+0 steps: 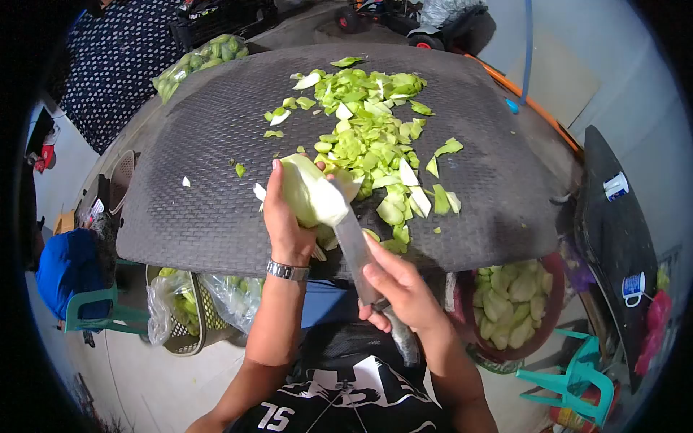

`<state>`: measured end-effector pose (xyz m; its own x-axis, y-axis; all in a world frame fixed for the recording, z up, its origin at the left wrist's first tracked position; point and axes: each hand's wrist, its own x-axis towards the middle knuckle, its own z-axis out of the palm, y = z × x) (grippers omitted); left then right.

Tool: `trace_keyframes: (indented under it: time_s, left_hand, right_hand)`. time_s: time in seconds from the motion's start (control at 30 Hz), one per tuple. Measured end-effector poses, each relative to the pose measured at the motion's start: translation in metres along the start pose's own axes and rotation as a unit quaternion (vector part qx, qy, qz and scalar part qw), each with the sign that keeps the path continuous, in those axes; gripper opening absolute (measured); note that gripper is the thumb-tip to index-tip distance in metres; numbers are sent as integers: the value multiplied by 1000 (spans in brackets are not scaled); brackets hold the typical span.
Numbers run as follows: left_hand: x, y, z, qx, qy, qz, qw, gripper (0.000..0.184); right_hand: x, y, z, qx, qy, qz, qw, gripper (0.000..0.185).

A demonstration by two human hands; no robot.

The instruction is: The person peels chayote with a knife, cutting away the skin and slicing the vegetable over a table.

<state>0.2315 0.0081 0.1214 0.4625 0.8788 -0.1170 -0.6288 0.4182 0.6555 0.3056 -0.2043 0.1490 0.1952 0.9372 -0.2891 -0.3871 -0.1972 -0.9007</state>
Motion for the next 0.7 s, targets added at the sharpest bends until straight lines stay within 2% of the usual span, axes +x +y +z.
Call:
trace_keyframes:
  time_s: [0.13,0.17,0.2,0.23,0.27,0.3,0.37,0.47,0.5,0.53,0.63,0.67,0.7]
  left_hand:
    - [3,11,-8,-56,-22,-38,997,50]
    - [3,12,-12,-62,-35,-41,997,49]
    - [2,15,-13,-89,-39,-64,993,44]
    - [0,18,-13,-103,-38,-75,991,43]
    - [-4,20,-12,-118,-38,-87,988,42]
    - [-5,22,-12,-134,-38,-98,985,42]
    - [-8,26,-14,-139,-47,-111,983,43]
    - [-21,31,-14,-109,-64,-138,982,45]
    - [-26,33,-15,-90,-69,-150,982,45]
    - [-29,36,-17,-67,-117,-193,972,50]
    - [-53,16,-4,166,-133,-147,966,46]
    - [-57,1,-8,273,-249,-106,923,42]
    - [-61,-13,-10,372,-357,-63,855,39]
  right_hand:
    - [7,-16,-8,83,25,-33,996,62]
    - [13,-16,-11,47,47,-82,994,62]
    - [22,-16,-8,-104,138,-114,978,63]
    - [31,-16,-5,-251,224,-142,931,65]
    - [43,-8,-22,-513,251,-300,764,69]
    - [40,-22,-23,-621,226,-234,713,70]
    - [37,-29,-22,-583,253,-158,756,69]
    - [26,-29,-25,-501,300,-194,788,66]
    - [20,-33,-22,-394,300,-168,852,63]
    - [16,-31,-26,-375,311,-157,859,63]
    - [-3,-22,-44,-309,325,-161,879,61]
    - [-8,-20,-48,-288,327,-170,884,61]
    - [-12,-20,-47,-275,347,-178,879,61]
